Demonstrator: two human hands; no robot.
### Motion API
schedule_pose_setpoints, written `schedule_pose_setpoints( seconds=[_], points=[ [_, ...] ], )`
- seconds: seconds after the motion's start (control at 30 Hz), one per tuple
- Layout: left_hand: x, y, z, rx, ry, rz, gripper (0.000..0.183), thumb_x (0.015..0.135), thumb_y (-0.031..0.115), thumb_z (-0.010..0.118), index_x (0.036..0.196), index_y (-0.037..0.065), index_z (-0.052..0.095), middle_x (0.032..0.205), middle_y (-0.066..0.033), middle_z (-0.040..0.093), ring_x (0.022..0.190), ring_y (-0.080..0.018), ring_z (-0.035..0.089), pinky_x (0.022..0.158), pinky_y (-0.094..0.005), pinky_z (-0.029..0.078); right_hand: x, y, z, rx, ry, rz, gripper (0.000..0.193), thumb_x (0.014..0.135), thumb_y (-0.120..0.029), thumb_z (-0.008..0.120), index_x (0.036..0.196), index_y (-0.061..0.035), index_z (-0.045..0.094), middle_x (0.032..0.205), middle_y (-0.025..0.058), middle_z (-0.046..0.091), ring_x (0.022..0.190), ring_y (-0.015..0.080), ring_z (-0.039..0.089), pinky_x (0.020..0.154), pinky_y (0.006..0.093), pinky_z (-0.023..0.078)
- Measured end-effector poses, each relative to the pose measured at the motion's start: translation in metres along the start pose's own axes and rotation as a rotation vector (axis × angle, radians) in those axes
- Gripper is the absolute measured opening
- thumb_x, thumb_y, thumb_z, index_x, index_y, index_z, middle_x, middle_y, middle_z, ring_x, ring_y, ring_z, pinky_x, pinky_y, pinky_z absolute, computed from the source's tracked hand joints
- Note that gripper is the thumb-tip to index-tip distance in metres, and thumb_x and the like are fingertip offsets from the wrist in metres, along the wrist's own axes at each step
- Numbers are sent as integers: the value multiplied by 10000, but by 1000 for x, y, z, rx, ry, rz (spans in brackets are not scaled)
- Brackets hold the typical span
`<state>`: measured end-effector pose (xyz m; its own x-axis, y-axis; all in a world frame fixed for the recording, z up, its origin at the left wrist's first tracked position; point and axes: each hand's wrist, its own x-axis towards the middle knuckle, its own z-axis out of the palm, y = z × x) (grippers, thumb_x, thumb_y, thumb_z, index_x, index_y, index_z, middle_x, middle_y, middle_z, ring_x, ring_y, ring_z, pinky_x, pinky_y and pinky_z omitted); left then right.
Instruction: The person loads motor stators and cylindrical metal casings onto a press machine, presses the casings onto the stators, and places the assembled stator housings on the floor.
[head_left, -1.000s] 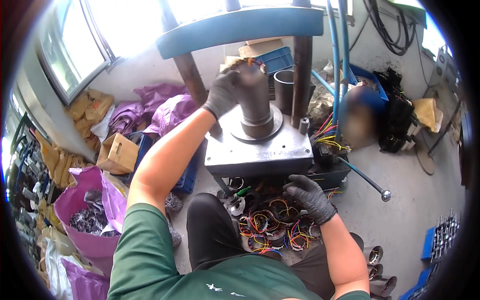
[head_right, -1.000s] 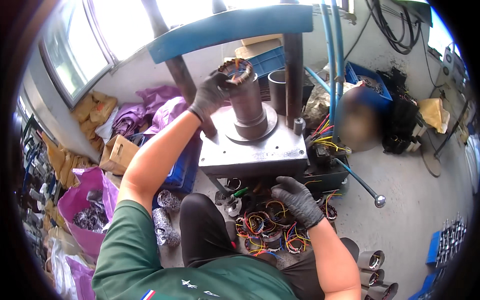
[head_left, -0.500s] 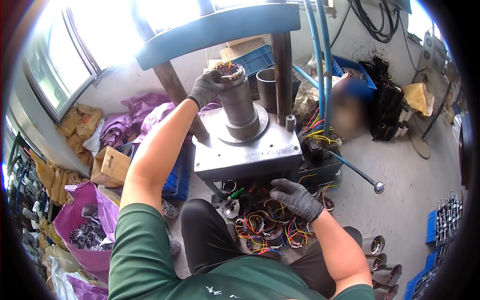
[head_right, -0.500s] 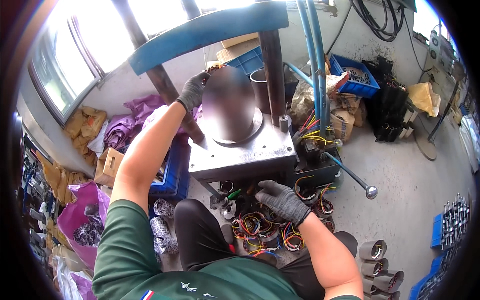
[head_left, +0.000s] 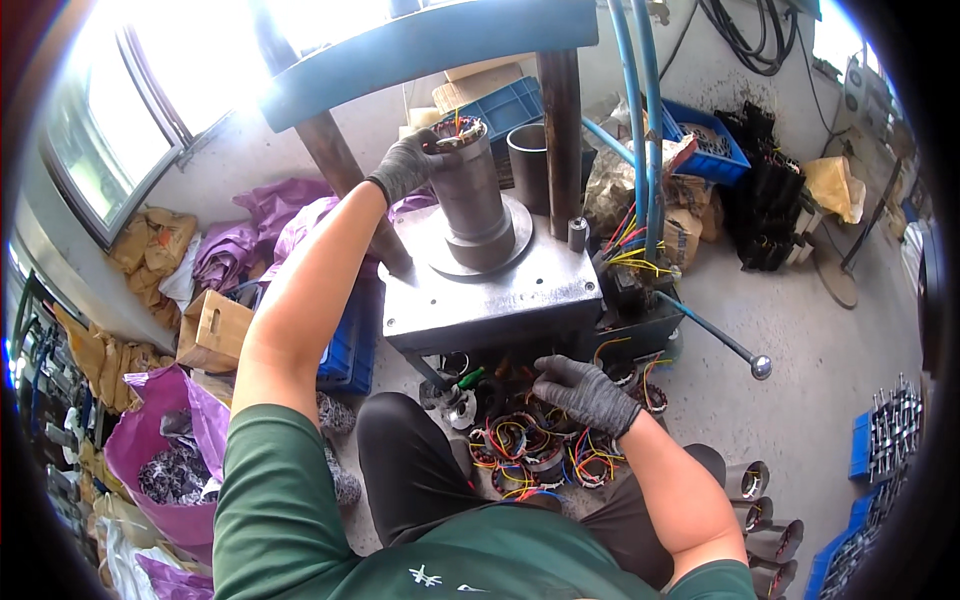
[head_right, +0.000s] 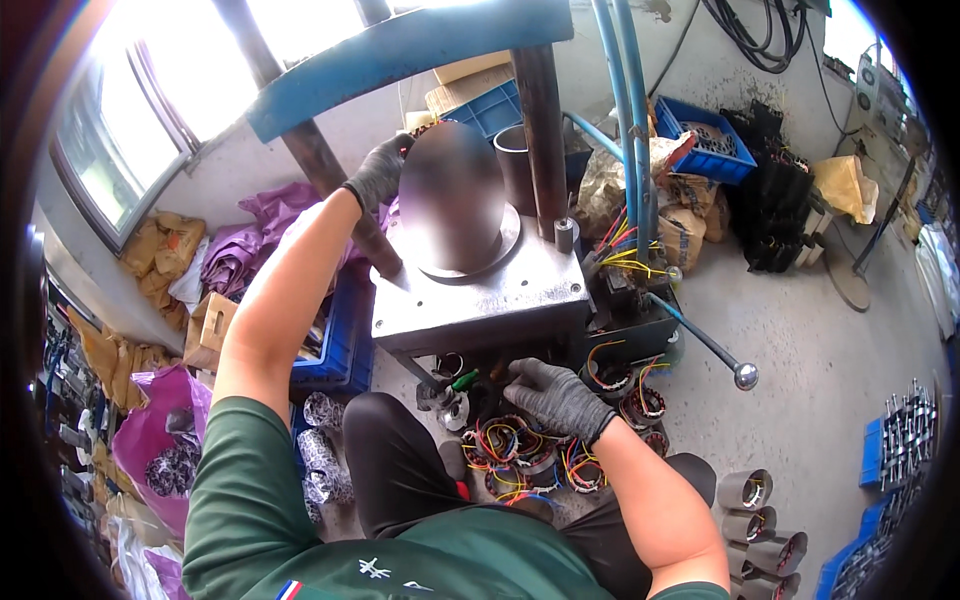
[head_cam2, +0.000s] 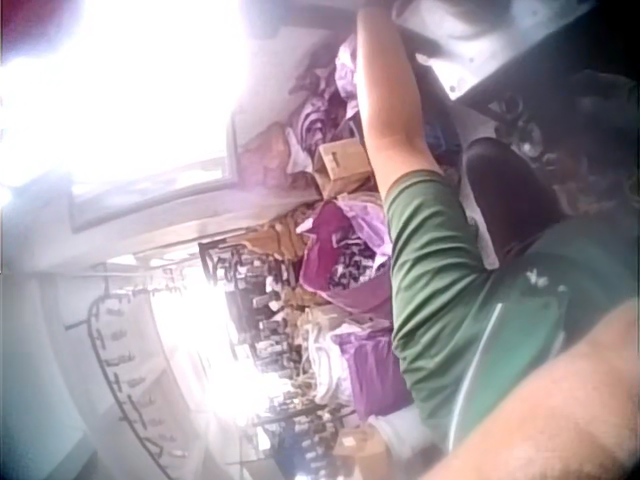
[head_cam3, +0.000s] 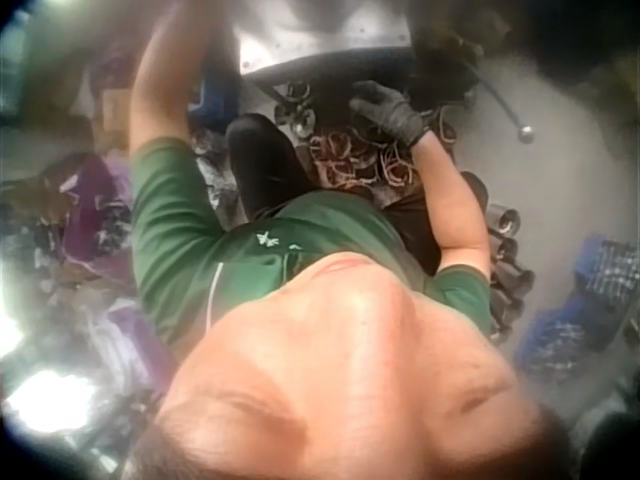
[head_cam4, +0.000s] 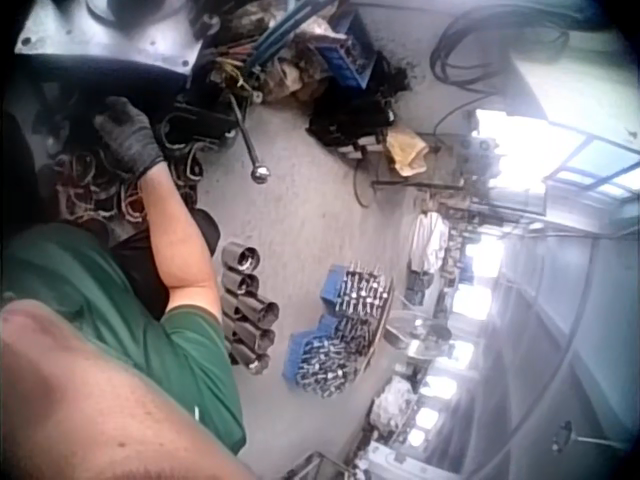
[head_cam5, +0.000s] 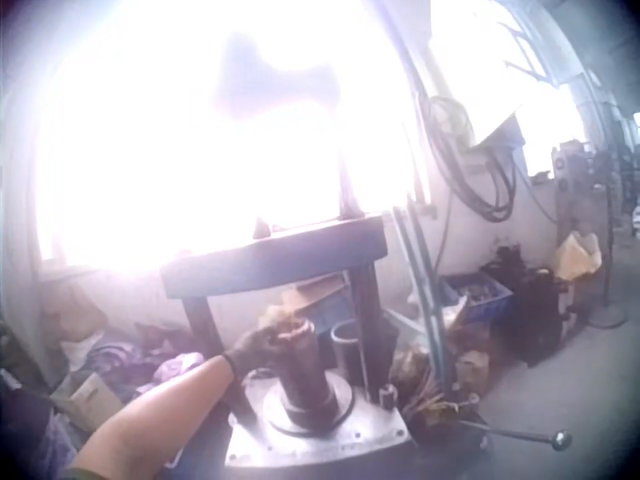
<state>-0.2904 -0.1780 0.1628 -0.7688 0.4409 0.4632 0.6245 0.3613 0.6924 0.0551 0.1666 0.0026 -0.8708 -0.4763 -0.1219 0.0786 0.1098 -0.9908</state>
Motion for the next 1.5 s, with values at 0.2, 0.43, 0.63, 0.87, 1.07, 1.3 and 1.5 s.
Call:
schedule_pose_setpoints(
  seconds=[0.2,0.43,0.63,0.87,1.07,1.3,1.5],
  points=[
    [-4,83,21,503,101,-289,522,736,316,945,1095,4,730,1049,-108,750,953,-166,698,888,-310,559,0,6,3,-97,-12,-36,499,971,-203,749,1380,22,570,1027,100,724,941,167,682,865,334,563],
    [0,47,28,-72,258,-377,576,693,322,965,1103,-2,723,1021,-124,739,940,-199,699,867,-335,564,-15,1,5,-251,-28,-35,509,981,-241,727,1388,18,565,1012,126,731,910,191,704,847,342,573],
    [-11,17,-3,207,170,-239,462,780,278,900,1101,12,702,1076,-134,690,946,-225,677,855,-343,562,-13,7,1,-212,22,-176,470,946,-216,754,1340,-6,606,977,105,724,903,178,700,831,331,577],
    [-81,100,114,443,651,457,421,914,201,775,1283,78,614,1263,-139,627,1196,-253,617,1000,-344,514,-41,-36,-35,-375,544,-495,317,886,42,681,1199,-8,676,1054,111,704,983,221,685,907,329,553],
    [-265,105,304,194,-721,293,474,784,121,805,1243,107,686,1152,-165,695,1071,-390,668,948,-470,551,-87,-72,-55,-625,735,-932,300,920,89,604,1198,3,679,1096,132,726,1036,219,690,951,341,520],
    [-450,62,398,470,-1638,344,754,823,234,745,1528,328,492,1452,-180,564,1097,-376,692,884,-500,566,-129,-73,-87,-716,882,-1377,350,985,53,481,1311,57,610,1183,293,717,1175,410,685,1094,504,497],
    [-488,43,427,604,-1539,207,376,761,253,788,1116,132,778,1590,-193,440,1092,-377,697,878,-498,575,-144,-70,-101,-742,1088,-1166,273,1010,31,519,1231,54,677,1171,228,738,1113,289,717,982,388,576]
  ],
)
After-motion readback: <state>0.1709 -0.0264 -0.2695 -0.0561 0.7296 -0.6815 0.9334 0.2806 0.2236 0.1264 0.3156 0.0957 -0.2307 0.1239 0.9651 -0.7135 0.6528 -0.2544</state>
